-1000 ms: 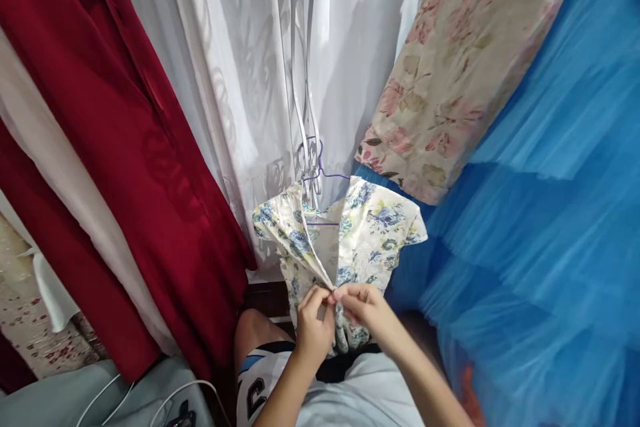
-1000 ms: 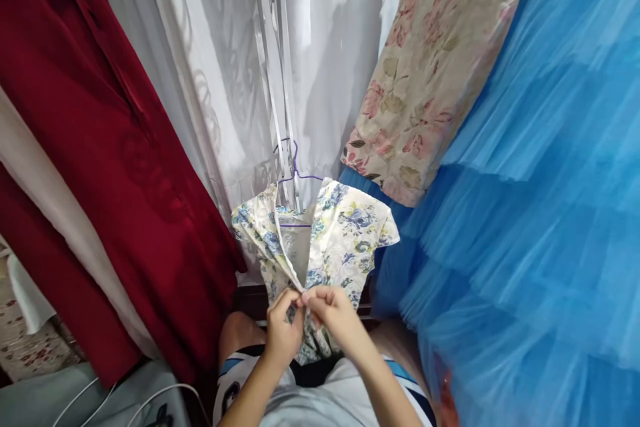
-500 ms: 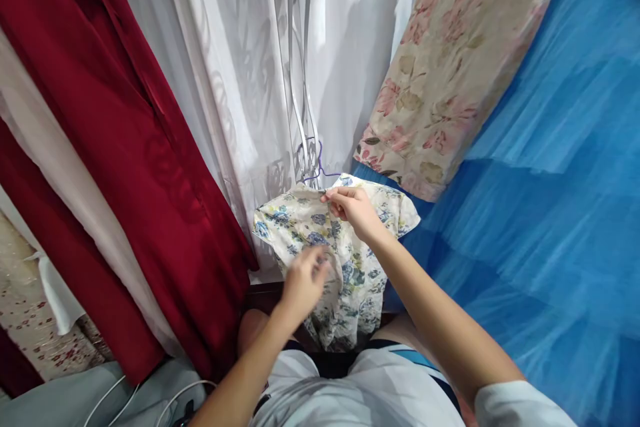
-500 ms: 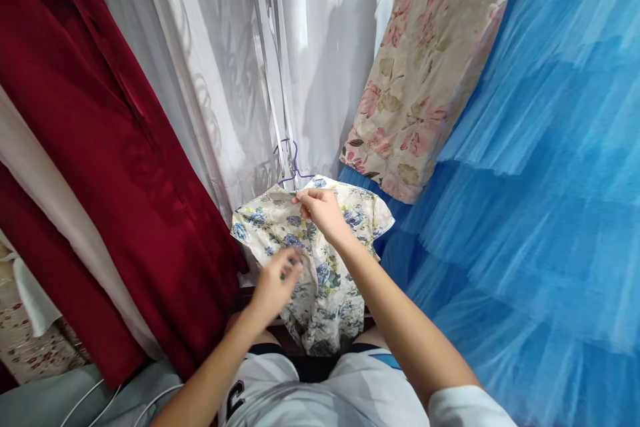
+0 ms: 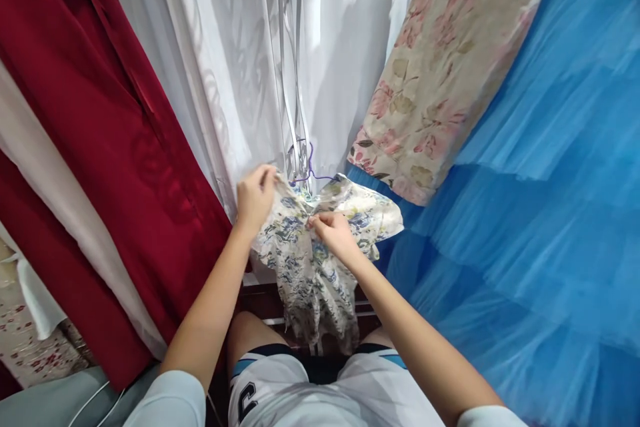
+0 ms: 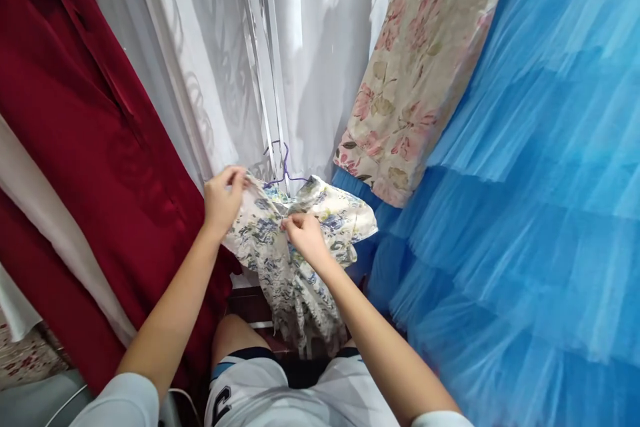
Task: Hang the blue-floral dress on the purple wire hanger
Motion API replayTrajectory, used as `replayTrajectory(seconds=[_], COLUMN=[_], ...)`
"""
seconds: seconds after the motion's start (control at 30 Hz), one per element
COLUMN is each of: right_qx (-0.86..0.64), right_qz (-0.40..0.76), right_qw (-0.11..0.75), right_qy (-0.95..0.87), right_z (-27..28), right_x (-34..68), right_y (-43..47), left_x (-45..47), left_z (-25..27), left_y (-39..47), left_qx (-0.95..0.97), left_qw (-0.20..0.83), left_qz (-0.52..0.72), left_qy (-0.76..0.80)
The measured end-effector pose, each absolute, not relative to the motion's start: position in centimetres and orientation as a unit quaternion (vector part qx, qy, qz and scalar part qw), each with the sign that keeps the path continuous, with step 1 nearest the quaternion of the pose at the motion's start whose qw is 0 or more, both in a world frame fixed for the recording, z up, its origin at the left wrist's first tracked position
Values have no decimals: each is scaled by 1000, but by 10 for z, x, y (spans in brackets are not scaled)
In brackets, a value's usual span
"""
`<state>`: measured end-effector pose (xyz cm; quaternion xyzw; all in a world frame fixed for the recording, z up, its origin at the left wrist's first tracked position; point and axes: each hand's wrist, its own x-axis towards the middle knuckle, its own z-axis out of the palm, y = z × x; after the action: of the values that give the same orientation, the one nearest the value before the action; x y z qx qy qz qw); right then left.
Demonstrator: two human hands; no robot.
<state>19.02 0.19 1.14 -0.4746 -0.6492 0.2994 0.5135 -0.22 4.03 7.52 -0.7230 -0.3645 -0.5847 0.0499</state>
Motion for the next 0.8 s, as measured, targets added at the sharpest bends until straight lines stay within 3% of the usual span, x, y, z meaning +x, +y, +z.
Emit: replayTrajectory(seconds=[0.23,0.37,0.5,0.63,0.8], right_qx=[-443,-429,-434,-507,-621], right_qz=[356,406,393,313,232], right_qw=[463,446,483,526,481], right_qy=[-680,-672,-651,-607,-574], right_z=[-16,-26,-31,-61,-104], right_x=[191,183,196,244,296], right_y=[-6,-9,-14,-19,-30], left_x=[-88,-87,-61,-31,15], left_z=[-14,-66,-98,-111,-81], left_y=[87,93,87,62,18], left_qx=[-600,-591,-643,-685,-686], left_qw=[-30,-119,-230,-322,-396], left_qz=[-596,-540,-466,-441,-495], left_qy=[-533,-588,-563,-483,-356])
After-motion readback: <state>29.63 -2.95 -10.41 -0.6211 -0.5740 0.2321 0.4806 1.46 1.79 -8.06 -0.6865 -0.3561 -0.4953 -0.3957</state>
